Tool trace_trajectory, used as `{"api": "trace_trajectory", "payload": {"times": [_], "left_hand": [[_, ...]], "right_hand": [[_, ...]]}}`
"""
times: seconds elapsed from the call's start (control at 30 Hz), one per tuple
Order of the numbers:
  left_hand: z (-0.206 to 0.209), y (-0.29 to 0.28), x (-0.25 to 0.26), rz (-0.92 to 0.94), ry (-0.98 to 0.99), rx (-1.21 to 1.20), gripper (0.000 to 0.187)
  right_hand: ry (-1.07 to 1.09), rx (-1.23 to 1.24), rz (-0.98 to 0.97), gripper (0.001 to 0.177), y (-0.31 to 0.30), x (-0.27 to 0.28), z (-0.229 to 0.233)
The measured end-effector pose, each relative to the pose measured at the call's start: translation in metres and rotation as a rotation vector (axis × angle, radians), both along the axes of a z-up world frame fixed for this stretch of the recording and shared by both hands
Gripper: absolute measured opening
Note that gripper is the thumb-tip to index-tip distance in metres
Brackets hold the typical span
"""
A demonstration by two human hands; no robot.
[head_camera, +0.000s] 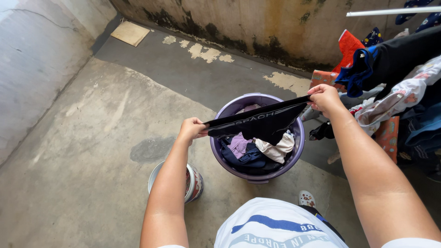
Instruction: The person takes wet clothes from a purple basin, unfolds each item, and hangs them on a white radial drying rack. The person handles shirts, shorts, and underwear one at a time, spreading them over the rack's arms.
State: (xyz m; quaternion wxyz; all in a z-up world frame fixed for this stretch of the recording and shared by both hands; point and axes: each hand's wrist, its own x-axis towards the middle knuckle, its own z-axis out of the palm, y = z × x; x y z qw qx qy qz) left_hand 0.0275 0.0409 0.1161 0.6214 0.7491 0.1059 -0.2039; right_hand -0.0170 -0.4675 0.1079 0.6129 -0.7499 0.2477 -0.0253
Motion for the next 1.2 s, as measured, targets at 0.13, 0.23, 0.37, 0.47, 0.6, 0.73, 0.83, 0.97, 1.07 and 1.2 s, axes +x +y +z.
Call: {"api": "trace_trajectory", "payload": {"times": [0.13, 0.23, 0.37, 0.47, 0.6, 0.73, 0.83, 0.97, 1.07, 1.2], "left_hand": [[-0.008, -0.01, 0.018, 0.269, 0.062, -0.218, 0.006], [-0.017, -0.015, 0.036, 0.418, 0.073, -0.385, 0.011], [-0.018, -0.018, 0.067, 0.564, 0.076, -0.618, 0.013], [0.017, -0.016, 0.097, 0.481, -0.018, -0.748, 0.015], [0.119, 0.004, 0.111, 0.478, -0.39, -1.069, 0.014], [0.176, 0.013, 0.063, 0.468, -0.483, -1.249, 0.041], [0.141, -0.016, 0.023, 0.419, -0.365, -1.335, 0.064], [0.085, -0.022, 0.035, 0.183, -0.343, -1.325, 0.042], [0.059, -0.019, 0.052, 0.2, -0.127, -1.156, 0.03], [0.064, -0.026, 0.055, 0.063, 0.078, -0.858, 0.041]], "right_hand": [[-0.07, -0.704, 0.178, 0.029, 0.02, -0.025, 0.017], [-0.086, -0.544, 0.085, 0.023, 0.032, -0.025, 0.015], [-0.182, 0.199, -0.119, 0.02, 0.035, -0.003, 0.015], [-0.425, 0.167, -0.095, 0.028, 0.045, 0.0, 0.04], [-0.854, 0.103, -0.019, 0.021, 0.087, -0.013, 0.117], [-1.047, -0.01, 0.153, 0.026, 0.16, -0.052, 0.168], [-0.964, -0.141, 0.205, 0.024, 0.214, -0.074, 0.169], [-1.038, -0.313, 0.411, 0.025, 0.262, -0.098, 0.13], [-0.546, -0.207, 0.602, 0.031, 0.271, -0.109, 0.083], [-0.411, -0.191, 0.615, 0.039, 0.254, -0.097, 0.016]]}}
